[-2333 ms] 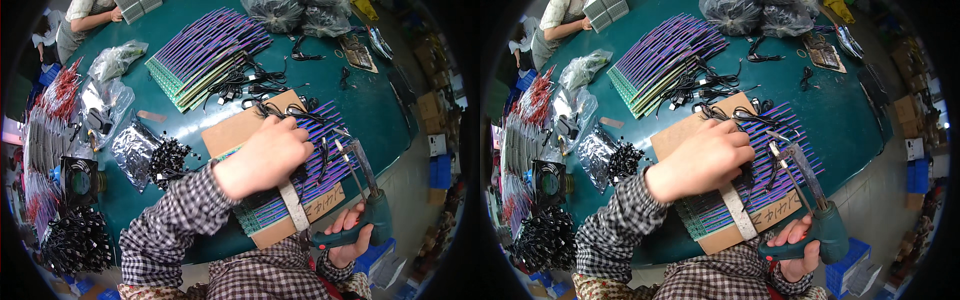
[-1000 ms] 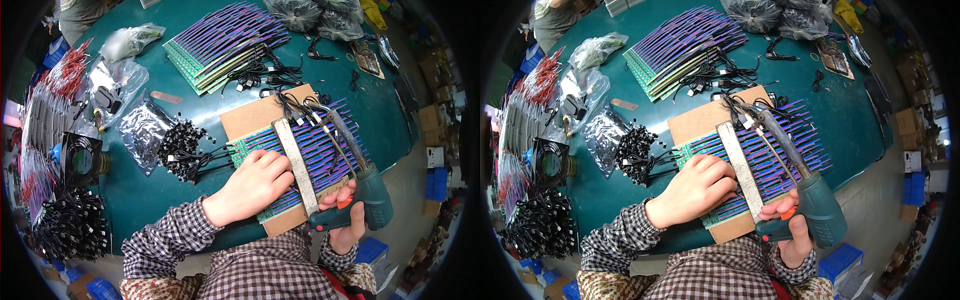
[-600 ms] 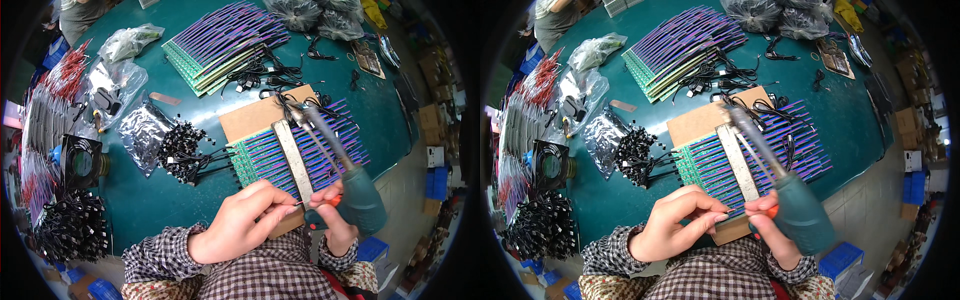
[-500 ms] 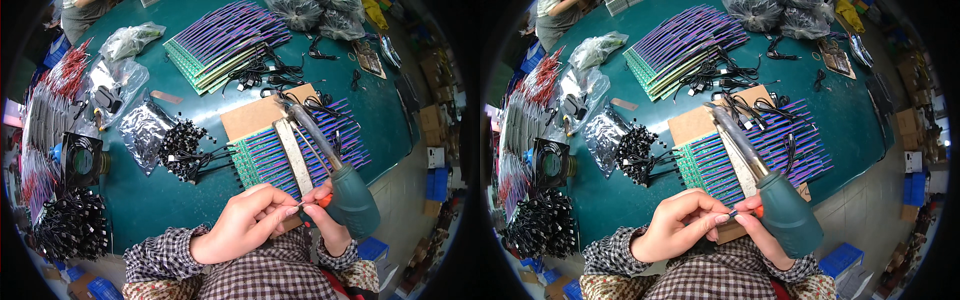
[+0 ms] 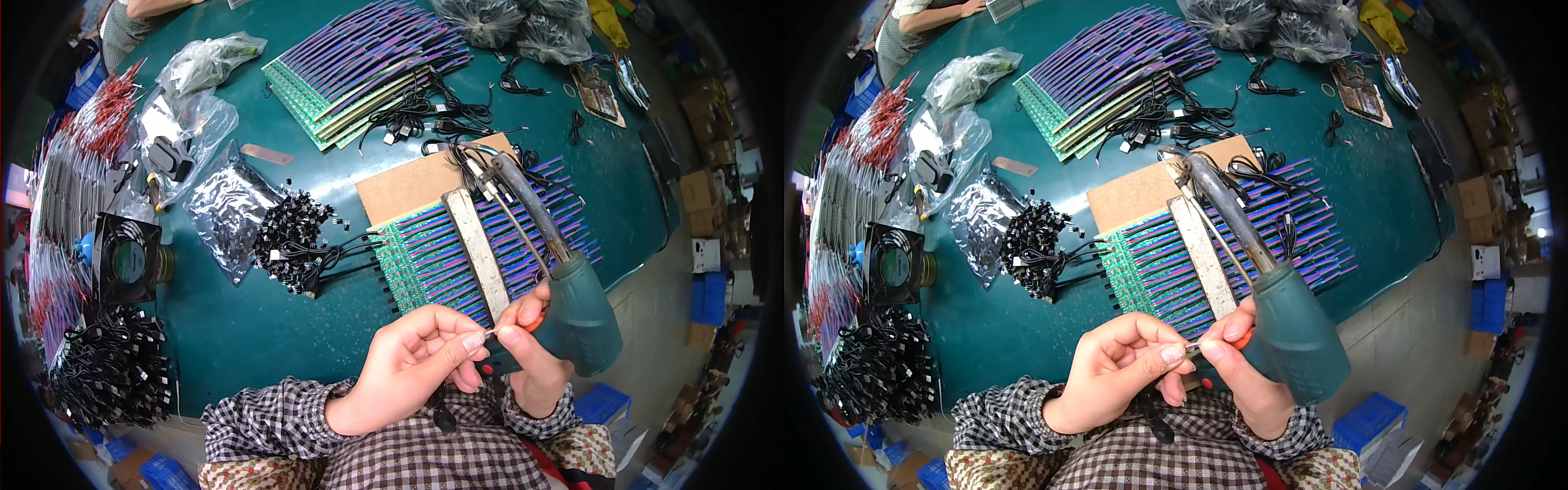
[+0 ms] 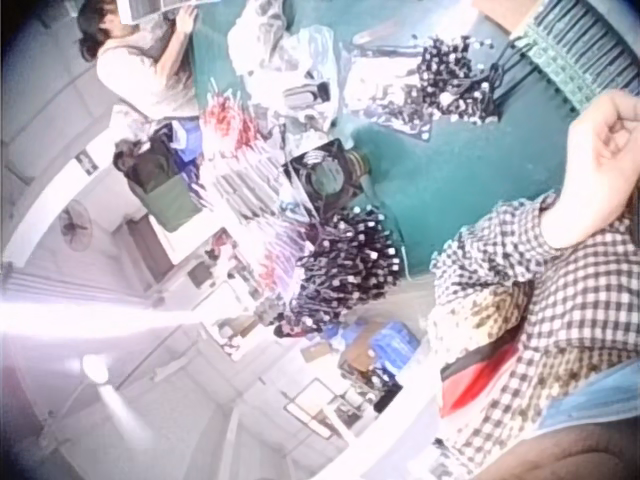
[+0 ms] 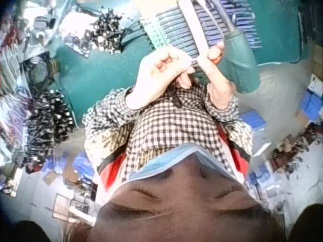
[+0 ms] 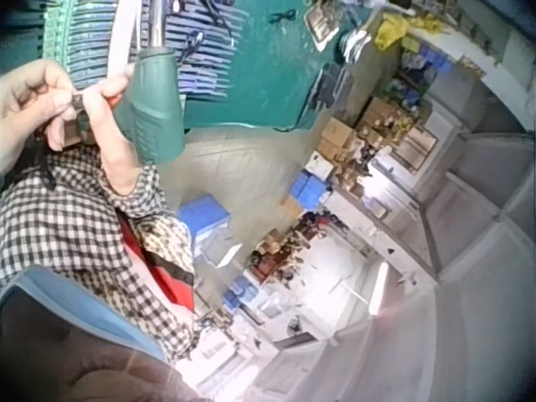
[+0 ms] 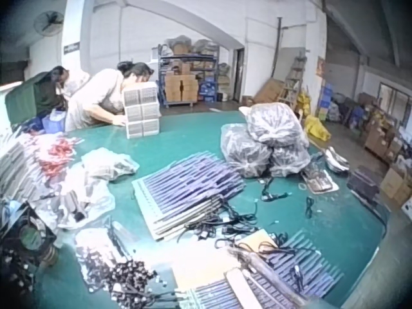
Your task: The person solders wires from bundled cables onto circuit boards using a soldering gun, positioning each wire onto the board contacts by hand and applying heat to secure the connections.
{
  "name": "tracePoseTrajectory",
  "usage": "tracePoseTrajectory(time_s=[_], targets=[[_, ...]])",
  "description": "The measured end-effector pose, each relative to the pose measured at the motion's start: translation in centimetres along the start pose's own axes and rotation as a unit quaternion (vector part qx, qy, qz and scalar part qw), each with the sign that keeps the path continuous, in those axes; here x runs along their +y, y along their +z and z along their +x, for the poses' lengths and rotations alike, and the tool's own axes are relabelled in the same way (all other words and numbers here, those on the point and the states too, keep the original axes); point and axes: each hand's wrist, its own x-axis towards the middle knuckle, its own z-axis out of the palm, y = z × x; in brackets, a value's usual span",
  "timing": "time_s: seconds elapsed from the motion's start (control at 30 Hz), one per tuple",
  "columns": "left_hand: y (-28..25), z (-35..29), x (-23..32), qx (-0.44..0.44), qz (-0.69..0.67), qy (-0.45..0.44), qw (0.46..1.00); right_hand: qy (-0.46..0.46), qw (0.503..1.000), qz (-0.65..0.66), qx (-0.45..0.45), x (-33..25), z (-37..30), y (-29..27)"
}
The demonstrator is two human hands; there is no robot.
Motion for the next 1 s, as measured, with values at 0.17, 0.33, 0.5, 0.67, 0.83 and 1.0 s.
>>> tracePoseTrajectory(time_s=[0.17,0.33,0.5,0.67,0.83,1.0], targets=[[0.1,-0.1,-0.6,0.025,0.01,0.027,0.999,-0.007,0.999,-0.036,-0.01,0.2,-0.4,0.0],[0.4,-0.1,-0.3,0.018,0.107,0.011,0.994,0.019,0.997,-0.064,-0.035,0.0,0.0,-0.2],[0.5,-0.2,-0.5,0.009,0.085,0.064,0.994,0.014,0.997,-0.067,-0.023,0.4,0.0,-0.4],[0.2,-0.1,-0.5,0.011,0.089,0.042,0.995,0.059,0.995,-0.072,-0.032,0.2,-0.2,-0.3],[0.3,-0.1,-0.5,0.005,0.101,0.035,0.994,0.032,0.995,-0.058,-0.075,0.9,0.1,-1.0],[0.4,-0.2,-1.1,0.009,0.095,0.073,0.993,0.028,0.997,-0.051,-0.06,0.8,-0.4,-0.8]])
